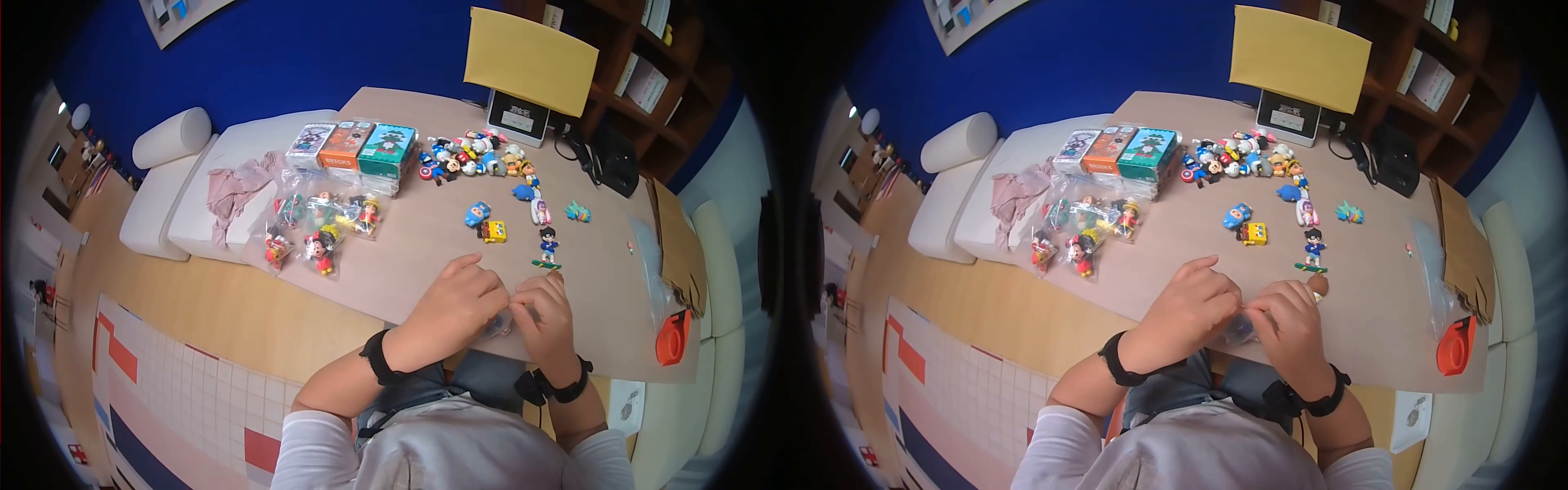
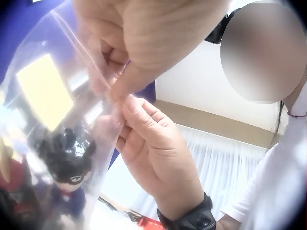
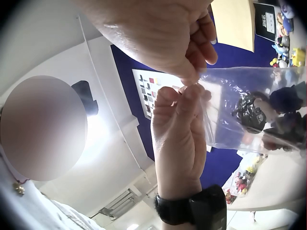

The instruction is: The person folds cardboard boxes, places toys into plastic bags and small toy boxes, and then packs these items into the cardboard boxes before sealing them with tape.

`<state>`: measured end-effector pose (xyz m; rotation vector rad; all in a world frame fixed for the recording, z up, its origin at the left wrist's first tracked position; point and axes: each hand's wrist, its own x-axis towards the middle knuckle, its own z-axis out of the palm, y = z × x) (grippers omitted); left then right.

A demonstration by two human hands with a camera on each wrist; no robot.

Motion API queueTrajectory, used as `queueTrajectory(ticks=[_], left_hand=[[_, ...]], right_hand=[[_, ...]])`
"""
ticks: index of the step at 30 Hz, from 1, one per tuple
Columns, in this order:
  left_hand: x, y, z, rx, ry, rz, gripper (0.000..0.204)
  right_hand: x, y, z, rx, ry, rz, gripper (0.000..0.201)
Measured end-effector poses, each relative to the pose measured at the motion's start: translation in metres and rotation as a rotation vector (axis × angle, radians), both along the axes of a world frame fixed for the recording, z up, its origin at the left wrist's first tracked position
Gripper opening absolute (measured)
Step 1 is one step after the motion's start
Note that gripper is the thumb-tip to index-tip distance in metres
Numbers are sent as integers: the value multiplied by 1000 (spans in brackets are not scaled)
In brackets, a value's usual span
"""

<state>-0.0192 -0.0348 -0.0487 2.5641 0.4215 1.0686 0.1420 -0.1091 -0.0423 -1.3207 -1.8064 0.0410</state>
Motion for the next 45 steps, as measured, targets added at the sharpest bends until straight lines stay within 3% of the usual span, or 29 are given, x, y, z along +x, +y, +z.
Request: queueTrajectory(ticks=[11,17,18,21,24,25,28,29,31,33,35,36,37,39,42,44,45], left_hand=[[-38,-3,-7,23,69,73,18],[-50,-2,-27,-16,-6,179,17],[-51,-2,-32,-35,-22,201,19],[-45,-4,-53,-547,-369,148,39],[-25,-22,-85,-1194,-485,-61,53],[-19,-23,-97,-1179,-465,-169,59],[-18,-21,-106,-1379,-421,-222,68],[-21,-21,-104,-1326,-390,-99,66],[-31,-7,-101,-1267,-465,65,56],[-44,18,-106,-1147,-508,248,48],[-63,45,-101,-1019,-423,423,48],[-73,54,-88,-973,-332,497,51],[-79,57,-68,-930,-165,580,54],[-79,64,-85,-808,-200,640,51],[-73,66,-109,-557,-251,729,49],[-71,65,-116,-403,-186,816,49],[-71,66,-119,-436,-272,779,48]], right_hand=[[16,-15,-4,-88,104,-43,9],[13,-16,0,-308,301,31,6],[11,-16,-2,-344,429,72,5],[2,-11,-12,-430,766,184,5],[-3,-2,-23,-461,963,267,7],[-4,2,-28,-465,1002,296,8],[-2,7,-36,-504,998,259,11],[1,7,-37,-525,976,227,12],[4,4,-9,-248,839,91,21],[31,-15,23,141,521,-222,30],[51,-48,74,835,421,-255,27],[59,-58,91,1064,332,-226,27],[66,-69,99,1121,246,-184,27],[77,-81,101,1042,81,-108,27],[83,-68,73,445,-97,-69,27],[80,-54,56,184,-118,-52,26],[76,-46,48,93,-115,-30,26]])
